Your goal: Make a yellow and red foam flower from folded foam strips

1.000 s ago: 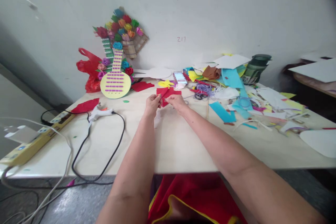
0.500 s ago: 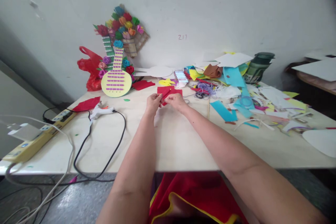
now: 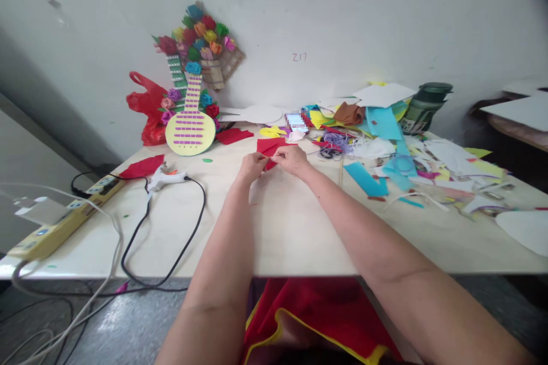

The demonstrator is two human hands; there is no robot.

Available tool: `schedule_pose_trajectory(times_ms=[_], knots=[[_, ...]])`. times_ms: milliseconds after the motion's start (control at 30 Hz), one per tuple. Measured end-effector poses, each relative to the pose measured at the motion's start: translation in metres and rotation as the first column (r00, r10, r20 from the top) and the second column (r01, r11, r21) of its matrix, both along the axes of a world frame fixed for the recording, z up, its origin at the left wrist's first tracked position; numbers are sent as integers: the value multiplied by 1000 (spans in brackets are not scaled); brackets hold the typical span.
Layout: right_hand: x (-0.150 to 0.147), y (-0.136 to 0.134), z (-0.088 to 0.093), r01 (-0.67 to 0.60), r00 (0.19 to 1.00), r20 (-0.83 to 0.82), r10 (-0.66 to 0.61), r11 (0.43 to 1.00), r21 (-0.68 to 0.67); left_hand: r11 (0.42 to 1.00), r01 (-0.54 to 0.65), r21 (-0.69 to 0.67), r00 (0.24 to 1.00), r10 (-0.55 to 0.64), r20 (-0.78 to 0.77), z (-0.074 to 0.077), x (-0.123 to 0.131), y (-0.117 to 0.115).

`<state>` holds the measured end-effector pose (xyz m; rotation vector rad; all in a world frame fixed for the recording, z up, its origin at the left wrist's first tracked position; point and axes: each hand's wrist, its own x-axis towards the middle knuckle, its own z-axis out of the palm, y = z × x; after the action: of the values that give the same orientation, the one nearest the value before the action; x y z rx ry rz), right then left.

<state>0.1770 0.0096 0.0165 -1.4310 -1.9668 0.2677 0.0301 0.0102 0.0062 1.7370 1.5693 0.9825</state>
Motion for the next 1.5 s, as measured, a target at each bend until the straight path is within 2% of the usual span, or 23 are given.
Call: schedule_pose_trajectory(times_ms=[167,333,433,567,733,833,933,1000,1067,1167,1267,1400,1500], knots=[[10,3,4,-27,999,46,25,999,30,981,172,-94,985,-170,24,1,-2,-6],[19,7,4,-94,996,2,94,996,-4,916,361,-177,929,-337,153,6,-5,-13],[25,12,0,-176,979,-112,171,983,-43,865,458,-203,879,-408,247,7,-6,-15],[32,16,-3,-326,902,-350,253,931,-166,798,566,-207,800,-471,370,6,-6,-16],[40,11,1,-409,817,-543,194,860,-307,750,632,-195,724,-482,493,7,-7,-17],[40,11,2,-475,737,-657,158,813,-338,731,663,-159,662,-474,581,7,-7,-18],[35,12,-1,-552,591,-799,114,779,-297,749,662,-39,551,-451,702,4,-6,-17],[28,12,-2,-584,485,-869,99,776,-237,785,618,38,483,-417,770,3,-3,-17],[21,9,-2,-582,430,-899,80,786,-209,832,549,76,433,-362,826,2,-1,-16],[9,5,-2,-562,419,-905,69,803,-199,887,456,74,363,-262,894,3,2,-14],[1,2,-3,-542,429,-900,77,819,-188,913,406,33,328,-179,928,3,3,-11],[-3,0,-5,-481,465,-884,46,851,-209,938,348,-14,349,-116,930,1,3,-7],[-5,-1,-5,-409,519,-854,34,887,-213,941,338,-3,398,-140,907,-2,4,-5]])
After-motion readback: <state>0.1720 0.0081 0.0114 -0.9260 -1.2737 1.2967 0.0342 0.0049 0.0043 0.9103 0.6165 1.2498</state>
